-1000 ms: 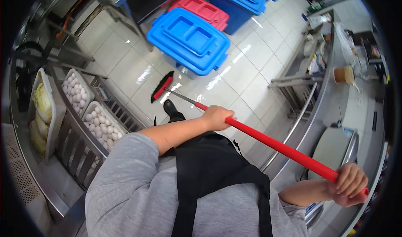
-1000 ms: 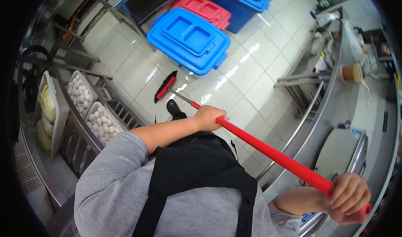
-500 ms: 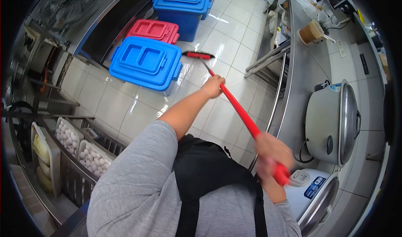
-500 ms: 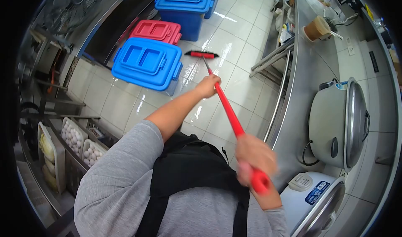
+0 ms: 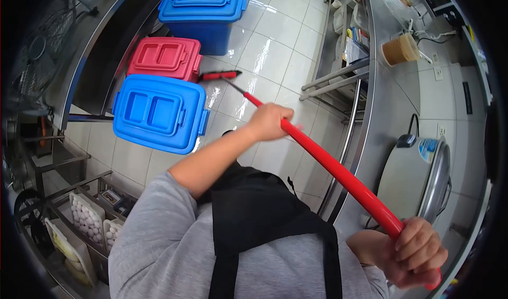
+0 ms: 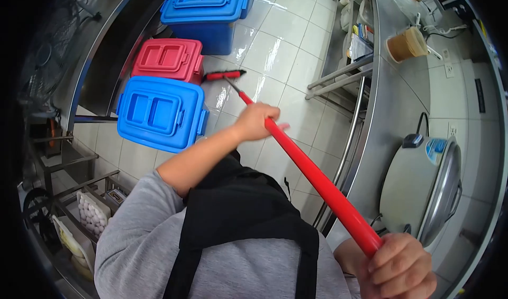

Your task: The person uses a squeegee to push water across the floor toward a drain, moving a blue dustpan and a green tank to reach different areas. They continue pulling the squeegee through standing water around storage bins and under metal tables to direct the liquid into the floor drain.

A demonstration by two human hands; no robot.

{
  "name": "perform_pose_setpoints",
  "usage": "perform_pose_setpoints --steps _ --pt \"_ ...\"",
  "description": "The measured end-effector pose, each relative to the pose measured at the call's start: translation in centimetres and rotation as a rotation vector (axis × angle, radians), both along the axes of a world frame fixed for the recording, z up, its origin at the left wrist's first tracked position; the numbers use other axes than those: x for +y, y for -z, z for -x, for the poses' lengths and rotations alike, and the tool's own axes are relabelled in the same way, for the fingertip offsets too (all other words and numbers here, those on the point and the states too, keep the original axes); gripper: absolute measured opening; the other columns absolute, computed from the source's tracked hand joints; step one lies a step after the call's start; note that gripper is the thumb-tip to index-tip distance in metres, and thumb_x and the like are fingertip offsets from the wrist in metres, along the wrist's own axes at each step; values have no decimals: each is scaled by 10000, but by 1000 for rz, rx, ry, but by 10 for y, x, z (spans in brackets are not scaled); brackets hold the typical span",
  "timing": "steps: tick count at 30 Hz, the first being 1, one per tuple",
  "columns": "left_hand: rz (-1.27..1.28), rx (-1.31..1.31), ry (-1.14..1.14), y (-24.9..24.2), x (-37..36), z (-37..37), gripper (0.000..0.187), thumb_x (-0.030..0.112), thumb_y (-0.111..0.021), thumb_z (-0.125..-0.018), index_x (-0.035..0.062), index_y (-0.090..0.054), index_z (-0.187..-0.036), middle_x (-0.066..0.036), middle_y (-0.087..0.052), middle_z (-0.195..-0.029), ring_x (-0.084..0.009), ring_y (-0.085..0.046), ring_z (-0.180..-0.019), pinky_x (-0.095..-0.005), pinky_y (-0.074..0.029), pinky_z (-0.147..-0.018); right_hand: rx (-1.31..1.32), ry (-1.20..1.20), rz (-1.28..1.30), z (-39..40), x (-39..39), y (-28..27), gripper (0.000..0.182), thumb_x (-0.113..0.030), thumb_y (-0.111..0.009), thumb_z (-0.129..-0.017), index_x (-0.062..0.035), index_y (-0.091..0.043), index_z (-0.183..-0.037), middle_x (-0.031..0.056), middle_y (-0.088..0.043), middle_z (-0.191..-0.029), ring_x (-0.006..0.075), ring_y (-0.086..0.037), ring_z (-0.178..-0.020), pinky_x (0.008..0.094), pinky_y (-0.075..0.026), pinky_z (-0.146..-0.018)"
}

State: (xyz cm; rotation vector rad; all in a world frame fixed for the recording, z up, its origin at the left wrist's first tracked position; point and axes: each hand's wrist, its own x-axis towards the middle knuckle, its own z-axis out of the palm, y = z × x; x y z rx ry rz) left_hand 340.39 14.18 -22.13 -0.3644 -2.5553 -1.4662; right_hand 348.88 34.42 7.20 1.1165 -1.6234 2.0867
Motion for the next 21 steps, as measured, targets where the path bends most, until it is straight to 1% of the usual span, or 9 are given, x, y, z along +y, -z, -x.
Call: perform_pose_setpoints --steps 4,6,8,10,11,12,18,20,21 --pt "33 33 31 -16 -41 78 497 473 -698 -787 70 -484 -590 -121 -541 -553 -365 -550 -566 -444 -437 -525 15 -63 67 74 -22 -24 376 -281 -626 -905 -167 -393 -633 -81 -449 -469 15 -405 -377 191 -390 -481" --pt "50 25 -20 -6 -62 112 471 413 -709 -791 57 -469 -599 -129 -529 -575 -358 -543 -586 -438 -435 -554 13 84 83 113 -46 3 378 -262 -617 -911 -163 -392 -624 -76 -460 -476 31 -394 -371 206 -366 -460" --pt "137 -28 -56 44 -102 141 443 329 -733 -789 42 -449 -609 -139 -519 -613 -346 -535 -622 -425 -429 -592 -18 -95 49 158 -65 42 329 -229 -619 -911 -135 -453 -643 -32 -497 -498 91 -438 -377 247 -394 -455" --pt "208 -66 -54 96 -131 151 431 308 -738 -788 39 -449 -615 -144 -521 -631 -343 -534 -641 -419 -427 -602 -92 -757 -114 204 -73 37 286 -179 -638 -900 -93 -515 -657 25 -534 -525 161 -487 -393 294 -426 -442" --pt "137 -134 -38 112 -137 153 421 284 -742 -789 37 -448 -618 -143 -515 -630 -339 -528 -649 -414 -423 -607 -33 -930 -175 214 -80 31 245 -118 -659 -875 -50 -552 -665 78 -558 -543 209 -528 -417 334 -457 -439" --pt "69 -200 -24 119 -140 161 411 261 -745 -789 34 -447 -621 -141 -508 -628 -335 -522 -658 -408 -420 -613 8 -766 -139 214 -80 30 284 -74 -653 -870 -41 -526 -618 83 -555 -539 193 -527 -415 346 -469 -439" --pt "-66 -183 107 121 -58 244 421 228 -739 -803 35 -430 -594 -148 -497 -611 -343 -492 -627 -416 -406 -595 -45 -893 -215 314 -36 -13 317 -83 -648 -869 -68 -498 -590 41 -554 -532 145 -508 -403 304 -475 -449" --pt "-77 -114 61 125 -32 279 421 228 -740 -804 35 -431 -594 -150 -502 -614 -345 -492 -621 -418 -411 -593 136 -950 -126 339 -50 -11 443 -134 -597 -906 -128 -338 -546 -44 -315 -481 90 -319 -369 252 -269 -375" --pt "-101 -53 24 126 -21 297 421 229 -741 -805 35 -433 -593 -151 -507 -617 -348 -492 -615 -421 -416 -590 182 -884 -116 353 -47 -12 451 -59 -589 -867 -133 -312 -519 -42 -317 -489 91 -342 -375 260 -269 -378"
